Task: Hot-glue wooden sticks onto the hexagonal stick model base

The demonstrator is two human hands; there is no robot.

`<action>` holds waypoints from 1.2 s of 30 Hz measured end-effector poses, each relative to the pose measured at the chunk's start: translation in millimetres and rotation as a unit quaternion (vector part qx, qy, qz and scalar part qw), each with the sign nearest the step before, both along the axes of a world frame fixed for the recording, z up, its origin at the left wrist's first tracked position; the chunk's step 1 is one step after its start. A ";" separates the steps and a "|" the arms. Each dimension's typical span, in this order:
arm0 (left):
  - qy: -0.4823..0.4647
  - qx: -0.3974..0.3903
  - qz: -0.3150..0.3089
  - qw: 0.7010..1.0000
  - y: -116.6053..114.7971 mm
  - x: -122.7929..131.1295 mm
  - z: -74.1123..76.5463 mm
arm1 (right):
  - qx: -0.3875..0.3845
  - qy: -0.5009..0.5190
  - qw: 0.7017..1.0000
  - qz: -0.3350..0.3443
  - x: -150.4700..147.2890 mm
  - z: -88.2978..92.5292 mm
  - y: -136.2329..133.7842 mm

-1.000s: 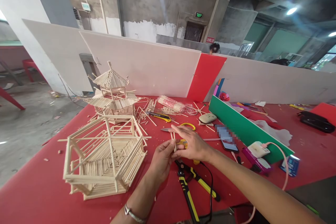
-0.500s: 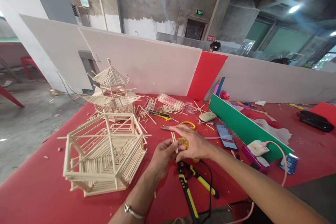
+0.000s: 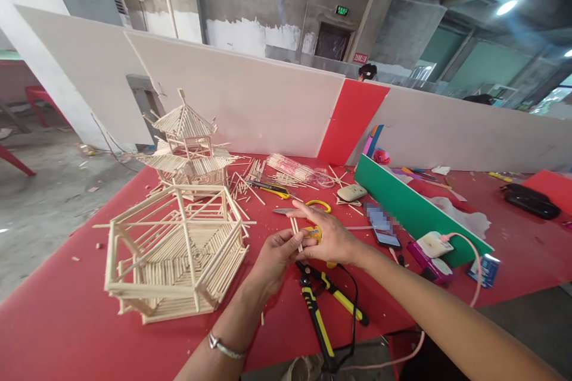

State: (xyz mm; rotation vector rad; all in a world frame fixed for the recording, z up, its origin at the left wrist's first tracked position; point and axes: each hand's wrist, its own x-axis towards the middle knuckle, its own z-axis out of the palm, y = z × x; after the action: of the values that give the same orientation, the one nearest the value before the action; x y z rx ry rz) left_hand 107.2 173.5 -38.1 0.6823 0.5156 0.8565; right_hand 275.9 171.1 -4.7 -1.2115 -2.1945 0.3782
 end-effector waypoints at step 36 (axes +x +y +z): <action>0.087 -0.110 0.195 0.971 11.0 2.8 -15.2 | -0.096 -0.162 0.953 -0.236 90.0 -44.9 226.0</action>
State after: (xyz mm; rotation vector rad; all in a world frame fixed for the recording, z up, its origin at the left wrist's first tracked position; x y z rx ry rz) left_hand 110.0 184.6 -53.4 0.4581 0.9108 1.0920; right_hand 365.9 397.1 -49.6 -1.9674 -2.0637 0.2053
